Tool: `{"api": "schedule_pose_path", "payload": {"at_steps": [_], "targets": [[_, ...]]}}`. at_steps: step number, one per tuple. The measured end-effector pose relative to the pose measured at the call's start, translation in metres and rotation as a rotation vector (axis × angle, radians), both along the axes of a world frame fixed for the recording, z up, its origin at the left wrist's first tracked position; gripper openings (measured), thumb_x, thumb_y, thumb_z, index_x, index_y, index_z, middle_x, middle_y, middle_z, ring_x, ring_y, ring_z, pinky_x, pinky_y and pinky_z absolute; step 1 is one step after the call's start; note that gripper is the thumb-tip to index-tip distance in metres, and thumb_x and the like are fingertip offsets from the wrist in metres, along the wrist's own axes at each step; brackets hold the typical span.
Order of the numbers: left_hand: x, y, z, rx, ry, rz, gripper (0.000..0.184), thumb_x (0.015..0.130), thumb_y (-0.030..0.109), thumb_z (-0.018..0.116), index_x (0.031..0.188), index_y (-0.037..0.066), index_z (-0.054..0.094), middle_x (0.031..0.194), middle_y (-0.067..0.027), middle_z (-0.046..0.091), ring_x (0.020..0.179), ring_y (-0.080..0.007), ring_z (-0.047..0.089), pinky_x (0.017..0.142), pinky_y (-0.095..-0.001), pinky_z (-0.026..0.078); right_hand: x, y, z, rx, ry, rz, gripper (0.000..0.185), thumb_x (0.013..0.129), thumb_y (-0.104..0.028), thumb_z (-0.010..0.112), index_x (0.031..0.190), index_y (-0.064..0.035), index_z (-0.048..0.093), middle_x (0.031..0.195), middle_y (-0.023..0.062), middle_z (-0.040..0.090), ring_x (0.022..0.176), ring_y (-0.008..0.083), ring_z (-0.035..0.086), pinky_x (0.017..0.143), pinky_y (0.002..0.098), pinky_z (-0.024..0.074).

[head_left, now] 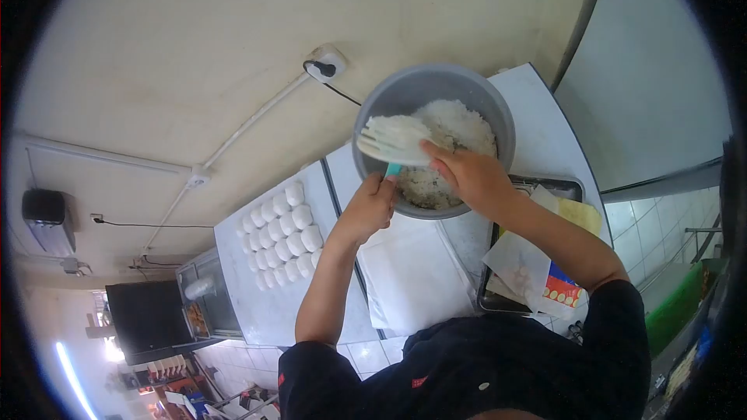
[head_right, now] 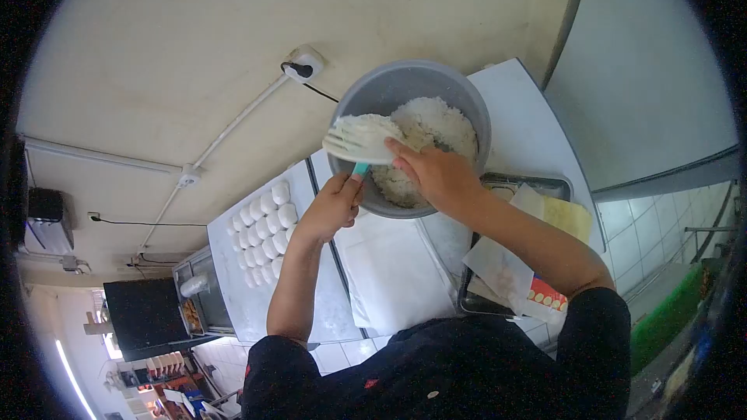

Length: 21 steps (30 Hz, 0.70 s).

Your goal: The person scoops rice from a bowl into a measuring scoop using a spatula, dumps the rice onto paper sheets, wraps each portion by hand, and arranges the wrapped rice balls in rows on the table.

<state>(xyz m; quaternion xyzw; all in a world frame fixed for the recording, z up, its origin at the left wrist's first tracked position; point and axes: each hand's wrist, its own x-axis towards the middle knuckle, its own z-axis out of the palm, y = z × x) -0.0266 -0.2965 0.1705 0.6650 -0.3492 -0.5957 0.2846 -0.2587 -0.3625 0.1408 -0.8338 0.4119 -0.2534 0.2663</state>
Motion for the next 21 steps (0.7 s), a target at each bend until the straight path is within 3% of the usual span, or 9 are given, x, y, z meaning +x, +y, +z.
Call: {"api": "schedule_pose_path", "payload": {"at_steps": [4,7,10,13,16,19,21], "targets": [[0.003,0.004,-0.017,0.010,0.014,-0.006,0.033,0.109,0.035,0.049,0.109,0.002,0.054,0.075,0.0014,0.047,0.056,-0.0075,0.039,0.047,-0.0257,0.032,0.014,-0.018,-0.035,-0.129,-0.003,-0.044,0.040,0.109,-0.041,0.048,0.134,-0.0157,0.065,0.081,0.0190,0.070,0.072,0.0416,0.069,0.064,0.0523,0.0542],[0.004,0.016,-0.018,-0.029,0.023,0.040,0.031,0.110,0.034,0.049,0.108,0.003,0.054,0.076,0.0009,0.048,0.056,-0.0078,0.040,0.047,-0.0256,0.033,0.017,-0.039,-0.018,0.049,0.123,-0.049,0.039,0.109,-0.040,0.046,0.127,-0.0120,0.068,0.085,0.0199,0.072,0.078,0.0421,0.071,0.071,0.0535,0.0556],[0.008,0.040,-0.005,-0.122,0.037,0.103,0.034,0.111,0.034,0.049,0.114,0.002,0.057,0.076,0.0015,0.047,0.050,-0.0056,0.035,0.044,-0.0242,0.029,0.008,-0.088,-0.050,0.225,0.482,0.003,0.048,0.110,-0.044,0.044,0.145,-0.0137,0.057,0.107,0.0247,0.072,0.101,0.0401,0.071,0.087,0.0507,0.0560],[0.020,0.074,0.019,-0.142,0.041,0.137,0.032,0.111,0.032,0.046,0.116,0.002,0.055,0.077,0.0000,0.049,0.054,-0.0073,0.042,0.046,-0.0248,0.032,-0.001,-0.061,-0.016,0.012,0.659,-0.142,0.057,0.111,-0.047,0.040,0.164,-0.0259,0.031,0.139,0.0253,0.061,0.130,0.0368,0.058,0.108,0.0475,0.0471],[0.034,0.120,0.019,-0.177,0.064,0.200,0.035,0.112,0.034,0.046,0.119,0.001,0.055,0.077,-0.0007,0.050,0.051,-0.0071,0.043,0.044,-0.0244,0.032,-0.023,-0.043,0.024,0.437,-0.348,0.096,0.073,0.109,-0.063,0.029,0.169,-0.0263,0.009,0.161,0.0221,0.043,0.152,0.0356,0.036,0.122,0.0530,0.0293],[0.038,0.166,0.008,-0.180,0.060,0.321,0.034,0.111,0.032,0.049,0.118,0.000,0.056,0.074,0.0001,0.050,0.048,-0.0065,0.039,0.041,-0.0251,0.032,-0.037,0.014,0.078,0.981,-1.034,0.330,0.084,0.103,-0.075,0.015,0.169,-0.0248,0.003,0.163,0.0243,0.038,0.157,0.0394,0.024,0.126,0.0550,0.0112],[0.041,0.194,-0.005,-0.192,0.117,0.373,0.034,0.111,0.033,0.049,0.118,0.000,0.056,0.074,-0.0001,0.050,0.047,-0.0068,0.040,0.041,-0.0250,0.032,-0.039,0.053,0.096,0.969,-1.092,0.436,0.088,0.101,-0.077,0.007,0.169,-0.0227,-0.003,0.164,0.0248,0.036,0.158,0.0396,0.021,0.127,0.0532,0.0061]]}}
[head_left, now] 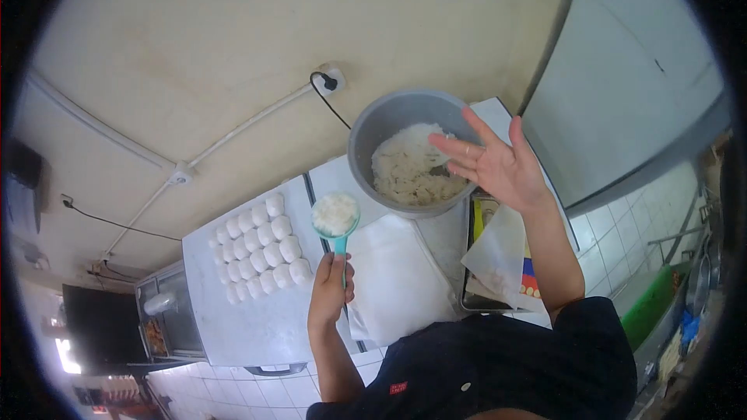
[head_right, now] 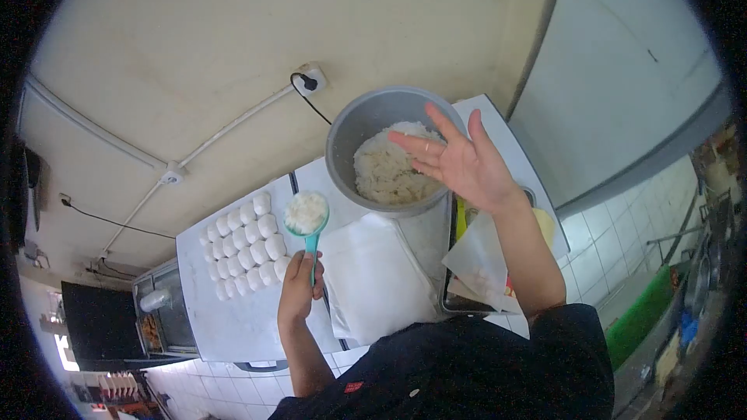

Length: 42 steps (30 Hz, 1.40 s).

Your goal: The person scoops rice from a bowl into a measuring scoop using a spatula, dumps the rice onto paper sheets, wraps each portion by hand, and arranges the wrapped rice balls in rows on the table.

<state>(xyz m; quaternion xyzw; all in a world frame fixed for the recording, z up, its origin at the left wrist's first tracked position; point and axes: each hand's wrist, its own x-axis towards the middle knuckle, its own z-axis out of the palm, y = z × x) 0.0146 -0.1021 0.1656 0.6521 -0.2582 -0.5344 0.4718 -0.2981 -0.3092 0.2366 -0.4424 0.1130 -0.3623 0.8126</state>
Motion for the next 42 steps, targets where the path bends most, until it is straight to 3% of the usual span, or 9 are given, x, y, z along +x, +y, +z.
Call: {"api": "schedule_pose_path", "payload": {"at_steps": [4,7,10,17,19,24,27,32,42], "targets": [[0.010,0.055,-0.030,-0.028,0.100,0.029,0.034,0.112,0.032,0.045,0.118,-0.001,0.054,0.077,-0.0011,0.051,0.049,-0.0069,0.042,0.042,-0.0253,0.033,0.011,0.086,0.046,-0.405,-0.033,0.100,0.100,0.094,-0.086,0.007,0.168,-0.0209,-0.009,0.165,0.0259,0.034,0.160,0.0369,0.016,0.127,0.0500,0.0042],[0.009,0.086,-0.026,0.028,0.059,0.048,0.034,0.112,0.032,0.045,0.117,0.000,0.054,0.077,-0.0011,0.051,0.049,-0.0070,0.042,0.042,-0.0245,0.033,0.034,0.216,0.120,-0.050,-0.138,0.073,0.123,0.080,-0.099,0.023,0.166,-0.0213,-0.016,0.166,0.0311,0.021,0.159,0.0423,0.005,0.127,0.0509,-0.0023],[0.014,0.116,-0.033,0.016,0.079,0.048,0.034,0.112,0.032,0.044,0.116,0.000,0.055,0.077,-0.0010,0.050,0.049,-0.0071,0.042,0.042,-0.0241,0.033,0.036,0.272,0.145,0.233,-0.325,0.275,0.121,0.081,-0.099,0.022,0.166,-0.0215,-0.013,0.166,0.0312,0.019,0.159,0.0422,0.005,0.127,0.0522,-0.0019],[0.027,0.178,-0.035,0.031,0.084,0.060,0.035,0.112,0.030,0.044,0.120,-0.002,0.054,0.078,-0.0014,0.051,0.048,-0.0076,0.043,0.043,-0.0248,0.034,0.056,0.290,0.139,0.388,-0.440,0.383,0.117,0.082,-0.098,0.020,0.167,-0.0218,-0.007,0.167,0.0313,0.015,0.159,0.0420,0.003,0.127,0.0552,-0.0011],[0.035,0.196,-0.048,-0.007,-0.054,0.020,0.034,0.112,0.031,0.044,0.120,-0.002,0.053,0.079,-0.0016,0.051,0.048,-0.0077,0.043,0.043,-0.0249,0.035,0.069,0.280,0.135,0.416,-0.449,0.363,0.116,0.083,-0.097,0.020,0.167,-0.0220,-0.005,0.167,0.0313,0.014,0.159,0.0420,0.002,0.126,0.0560,-0.0009],[0.054,0.231,-0.054,0.011,0.084,0.092,0.037,0.112,0.032,0.044,0.120,-0.003,0.053,0.080,-0.0019,0.052,0.049,-0.0081,0.043,0.044,-0.0251,0.035,0.103,0.278,0.118,0.419,-0.452,0.356,0.113,0.084,-0.096,0.018,0.167,-0.0222,-0.001,0.168,0.0314,0.010,0.160,0.0419,0.001,0.126,0.0581,-0.0004],[0.064,0.248,-0.073,-0.095,-0.095,0.047,0.037,0.112,0.032,0.044,0.120,-0.003,0.053,0.080,-0.0018,0.052,0.050,-0.0075,0.044,0.044,-0.0253,0.035,0.108,0.316,0.130,0.425,-0.482,0.429,0.112,0.085,-0.096,0.018,0.167,-0.0224,0.002,0.168,0.0315,0.009,0.160,0.0418,0.001,0.126,0.0594,0.0000],[0.066,0.256,-0.048,0.012,0.041,0.114,0.038,0.112,0.031,0.044,0.123,-0.004,0.052,0.080,-0.0015,0.052,0.051,-0.0069,0.043,0.045,-0.0246,0.035,0.101,0.344,0.149,0.470,-0.498,0.469,0.110,0.086,-0.095,0.016,0.167,-0.0227,0.006,0.169,0.0316,0.006,0.160,0.0417,-0.001,0.126,0.0615,0.0005],[0.071,0.264,-0.073,0.041,0.078,0.160,0.036,0.111,0.032,0.047,0.121,-0.001,0.056,0.078,0.0003,0.052,0.052,-0.0070,0.043,0.046,-0.0249,0.035,0.124,0.291,0.106,0.524,-0.437,0.264,0.106,0.088,-0.093,0.014,0.168,-0.0232,0.015,0.170,0.0317,-0.001,0.160,0.0415,-0.003,0.125,0.0657,0.0016]]}}
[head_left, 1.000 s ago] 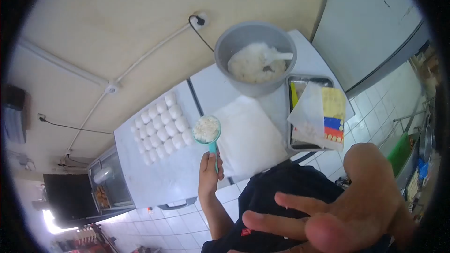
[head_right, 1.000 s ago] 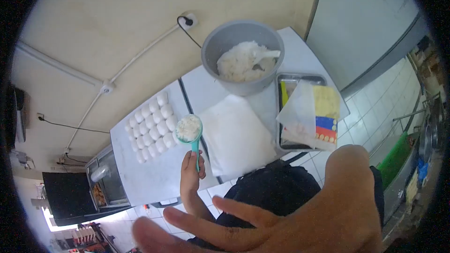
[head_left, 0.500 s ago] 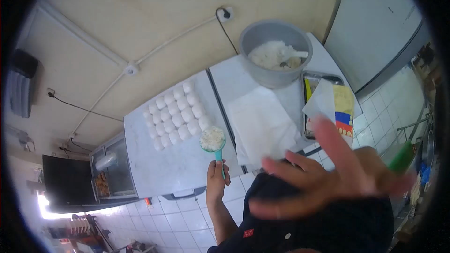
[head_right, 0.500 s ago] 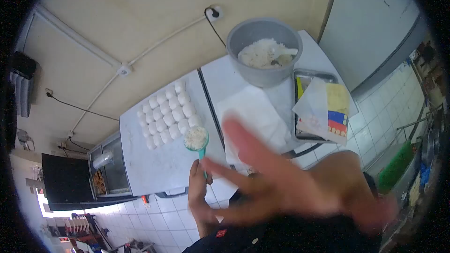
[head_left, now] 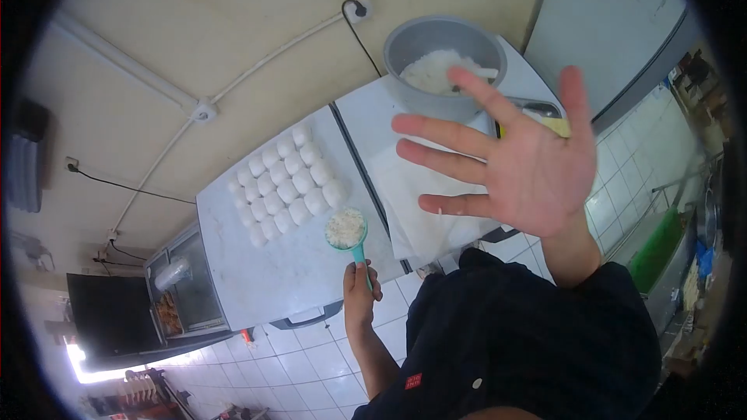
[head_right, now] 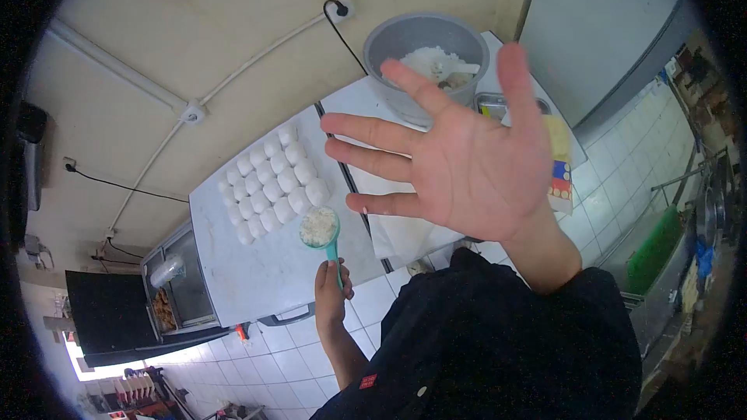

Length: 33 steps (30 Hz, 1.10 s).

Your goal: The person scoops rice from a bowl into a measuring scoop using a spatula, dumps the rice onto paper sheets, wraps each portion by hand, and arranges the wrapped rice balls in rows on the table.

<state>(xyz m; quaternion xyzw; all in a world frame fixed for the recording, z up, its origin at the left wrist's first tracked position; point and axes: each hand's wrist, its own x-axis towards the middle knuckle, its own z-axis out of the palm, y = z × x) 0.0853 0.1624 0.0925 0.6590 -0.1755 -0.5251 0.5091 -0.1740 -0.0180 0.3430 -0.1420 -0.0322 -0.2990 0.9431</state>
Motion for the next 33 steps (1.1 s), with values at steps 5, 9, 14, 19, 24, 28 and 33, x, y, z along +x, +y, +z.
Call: {"api": "schedule_pose_path", "payload": {"at_steps": [5,9,14,19,24,28,33], "targets": [[-0.003,-0.006,0.000,-0.011,0.026,-0.016,0.036,0.111,0.029,0.045,0.123,-0.004,0.052,0.078,-0.0009,0.052,0.052,-0.0070,0.045,0.045,-0.0254,0.037,-0.001,0.007,-0.001,-0.097,-0.166,0.056,0.109,0.092,-0.090,0.021,0.167,-0.0175,-0.008,0.166,0.0340,-0.022,0.156,0.0436,-0.024,0.119,0.0759,-0.0032],[-0.007,-0.007,-0.005,-0.059,0.007,-0.052,0.033,0.111,0.029,0.046,0.122,-0.001,0.054,0.078,0.0007,0.051,0.055,-0.0059,0.043,0.047,-0.0234,0.035,-0.014,0.036,0.013,-0.062,-0.225,0.153,0.108,0.093,-0.089,0.023,0.167,-0.0178,-0.010,0.166,0.0335,-0.022,0.156,0.0436,-0.024,0.119,0.0756,-0.0021],[-0.024,-0.019,0.007,0.078,-0.008,-0.003,0.036,0.111,0.032,0.047,0.122,-0.001,0.054,0.078,-0.0018,0.050,0.051,-0.0088,0.043,0.044,-0.0262,0.034,-0.025,0.045,0.017,0.014,-0.232,0.189,0.107,0.093,-0.087,0.025,0.167,-0.0182,-0.011,0.166,0.0330,-0.022,0.156,0.0436,-0.023,0.119,0.0753,-0.0006],[-0.039,-0.026,0.014,0.128,0.032,0.020,0.032,0.111,0.030,0.049,0.123,0.002,0.056,0.080,0.0012,0.051,0.057,-0.0044,0.042,0.048,-0.0215,0.032,-0.029,0.047,0.005,0.054,-0.232,0.171,0.106,0.094,-0.086,0.026,0.166,-0.0186,-0.013,0.166,0.0324,-0.022,0.156,0.0436,-0.022,0.120,0.0750,0.0008],[-0.046,-0.034,-0.013,0.045,-0.019,-0.034,0.035,0.112,0.029,0.044,0.122,-0.003,0.054,0.080,-0.0005,0.053,0.054,-0.0060,0.044,0.047,-0.0230,0.036,-0.035,0.047,-0.008,0.124,-0.234,0.134,0.106,0.095,-0.084,0.028,0.166,-0.0189,-0.015,0.167,0.0319,-0.023,0.156,0.0436,-0.021,0.120,0.0746,0.0022],[-0.060,-0.039,-0.022,-0.026,-0.081,-0.137,0.037,0.113,0.030,0.041,0.124,-0.004,0.051,0.080,-0.0028,0.054,0.051,-0.0081,0.045,0.044,-0.0247,0.037,-0.032,0.045,-0.038,0.169,-0.060,-0.022,0.105,0.096,-0.083,0.030,0.166,-0.0192,-0.017,0.167,0.0314,-0.023,0.157,0.0436,-0.021,0.120,0.0744,0.0034],[-0.096,-0.055,-0.022,-0.054,0.002,-0.200,0.036,0.113,0.029,0.040,0.127,-0.003,0.050,0.078,-0.0035,0.053,0.051,-0.0099,0.049,0.045,-0.0267,0.041,-0.017,0.036,-0.248,-0.384,1.257,-0.110,0.058,0.108,-0.036,0.057,0.152,-0.0008,0.046,0.156,0.0179,0.046,0.150,0.0253,0.034,0.123,0.0417,0.0259]]}}
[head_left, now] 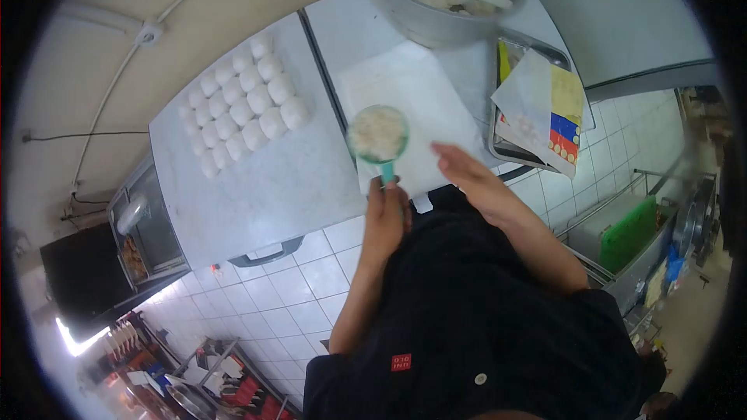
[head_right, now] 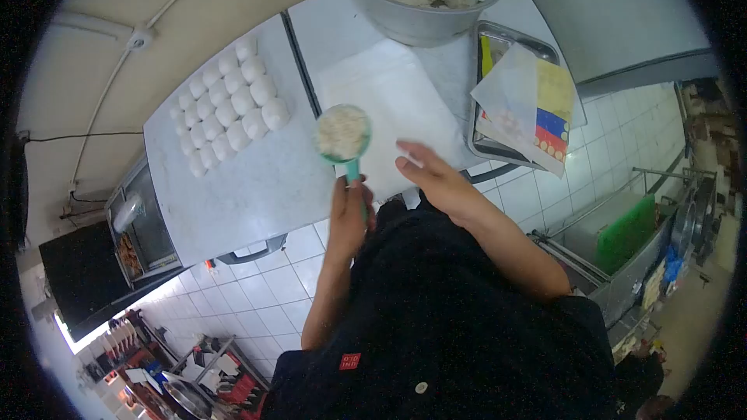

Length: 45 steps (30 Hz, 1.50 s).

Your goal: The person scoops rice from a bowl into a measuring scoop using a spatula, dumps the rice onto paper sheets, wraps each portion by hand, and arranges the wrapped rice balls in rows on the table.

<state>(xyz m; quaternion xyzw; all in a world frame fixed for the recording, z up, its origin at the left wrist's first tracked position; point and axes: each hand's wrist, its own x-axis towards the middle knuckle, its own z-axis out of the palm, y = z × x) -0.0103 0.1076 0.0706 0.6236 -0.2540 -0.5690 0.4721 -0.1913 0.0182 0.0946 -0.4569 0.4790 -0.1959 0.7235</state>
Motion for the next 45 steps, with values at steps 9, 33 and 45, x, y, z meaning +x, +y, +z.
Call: {"api": "schedule_pose_path", "payload": {"at_steps": [9,33,45], "targets": [[-0.019,-0.009,-0.086,-0.381,-0.493,-0.302,0.042,0.104,0.027,0.061,0.132,-0.003,0.052,0.100,-0.0216,0.066,0.093,-0.0361,0.066,0.082,-0.0462,0.051,0.006,-0.005,-0.105,0.078,-0.115,-0.285,0.039,0.109,-0.023,0.054,0.139,0.0024,0.053,0.103,0.0085,0.068,0.093,0.0191,0.070,0.086,0.0353,0.0580],[0.010,0.009,-0.171,-0.204,-1.248,-0.504,0.103,0.090,0.063,0.067,0.165,0.008,0.023,0.173,-0.0106,0.021,0.161,-0.0259,0.017,0.122,-0.0609,0.022,0.005,-0.023,-0.145,-1.151,0.726,0.090,0.068,0.097,-0.007,0.056,0.162,-0.0133,0.038,0.101,0.0141,0.060,0.076,0.0333,0.065,0.066,0.0436,0.0541],[0.001,0.011,-0.174,-0.205,-1.178,-0.713,0.097,0.092,0.050,0.072,0.167,0.018,0.019,0.174,-0.0042,0.018,0.162,-0.0231,0.011,0.121,-0.0678,0.021,0.013,-0.217,0.040,-1.573,0.488,-0.446,0.061,0.106,-0.028,0.061,0.160,-0.0086,0.039,0.146,0.0251,0.047,0.138,0.0379,0.044,0.111,0.0430,0.0399]]}}
